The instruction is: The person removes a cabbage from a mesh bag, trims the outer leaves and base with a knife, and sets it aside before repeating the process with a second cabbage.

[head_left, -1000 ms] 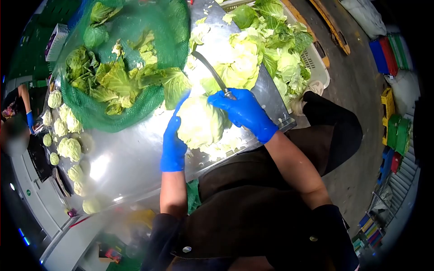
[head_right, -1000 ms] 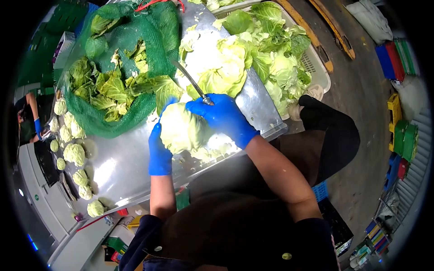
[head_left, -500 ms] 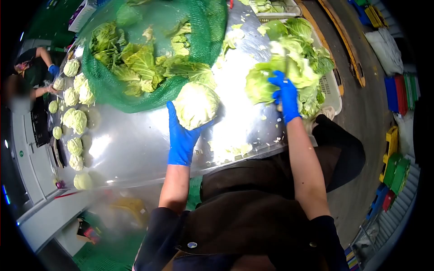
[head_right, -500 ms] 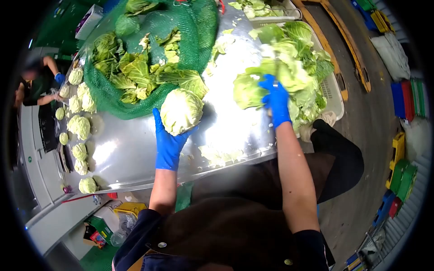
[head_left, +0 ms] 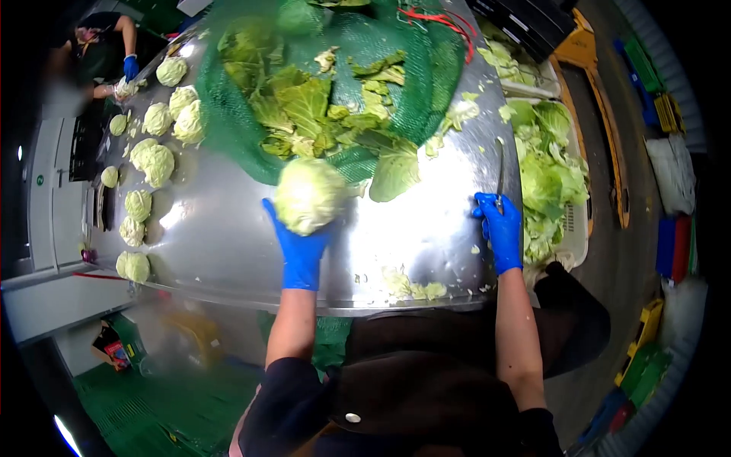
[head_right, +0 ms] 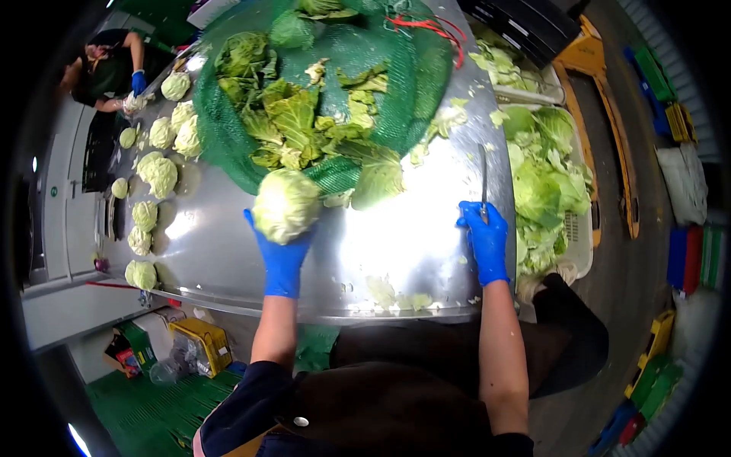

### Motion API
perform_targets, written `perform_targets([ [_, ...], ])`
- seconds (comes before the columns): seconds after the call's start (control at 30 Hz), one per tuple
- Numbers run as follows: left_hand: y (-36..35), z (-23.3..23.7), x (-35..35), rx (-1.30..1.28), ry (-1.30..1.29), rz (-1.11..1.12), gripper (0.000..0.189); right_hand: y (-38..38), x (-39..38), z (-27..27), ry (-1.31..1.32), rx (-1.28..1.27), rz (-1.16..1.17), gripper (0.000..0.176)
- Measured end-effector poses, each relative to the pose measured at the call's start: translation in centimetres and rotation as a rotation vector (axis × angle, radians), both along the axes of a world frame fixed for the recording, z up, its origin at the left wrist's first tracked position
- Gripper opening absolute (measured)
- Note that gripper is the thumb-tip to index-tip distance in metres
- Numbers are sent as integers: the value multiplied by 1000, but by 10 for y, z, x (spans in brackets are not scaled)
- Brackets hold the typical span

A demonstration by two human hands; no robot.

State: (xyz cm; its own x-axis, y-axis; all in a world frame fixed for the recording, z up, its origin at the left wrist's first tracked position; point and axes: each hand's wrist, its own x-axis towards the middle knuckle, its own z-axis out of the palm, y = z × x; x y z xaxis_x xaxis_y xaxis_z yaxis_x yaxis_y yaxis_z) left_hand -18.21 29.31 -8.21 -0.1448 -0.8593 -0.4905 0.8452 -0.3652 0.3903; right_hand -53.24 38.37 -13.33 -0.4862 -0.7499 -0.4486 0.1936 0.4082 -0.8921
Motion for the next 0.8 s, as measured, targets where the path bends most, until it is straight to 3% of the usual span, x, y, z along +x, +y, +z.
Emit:
perform_targets([
  [0.03, -5, -23, 27, -222, -647, 8, 73, -2, 1, 1, -2, 45, -13, 14],
  [0.1, -22, -50, 82, -331, -1016, 166, 73, -4, 0, -4, -40, 81, -39, 17],
  [0.17, -42, -46, 128, -122, -441, 422, 78, -2, 0, -25, -117, 67, -68, 19],
  [0.23, -62, -61, 184, -62, -125, 580, 81, -4, 5, -29, -112, 52, -83, 20],
  [0.27, -69, -74, 214, -106, -104, 628, 81, -5, 7, -31, -110, 45, -90, 20],
  [0.33, -84, -67, 250, -40, 309, 755, 90, -4, 7, -31, -116, 53, -94, 21],
  [0.37, -95, -75, 273, -121, 356, 711, 92, -4, 7, -31, -111, 60, -94, 21],
  [0.47, -142, 3, 204, -309, -243, 702, 71, -5, 8, -30, -84, 80, -104, 22],
  [0.53, -175, 42, 166, -405, -467, 492, 61, -7, 12, -23, -75, 115, -121, 22],
  [0.6, -204, 70, 120, -475, -565, 274, 64, -7, 14, -25, -70, 106, -127, 22],
  [0.67, -244, 69, 93, -487, -614, 84, 63, -6, 15, -24, -62, 100, -138, 23],
  [0.8, -324, 9, 73, -355, -816, -74, 62, -6, 20, -18, -60, 89, -169, 22],
])
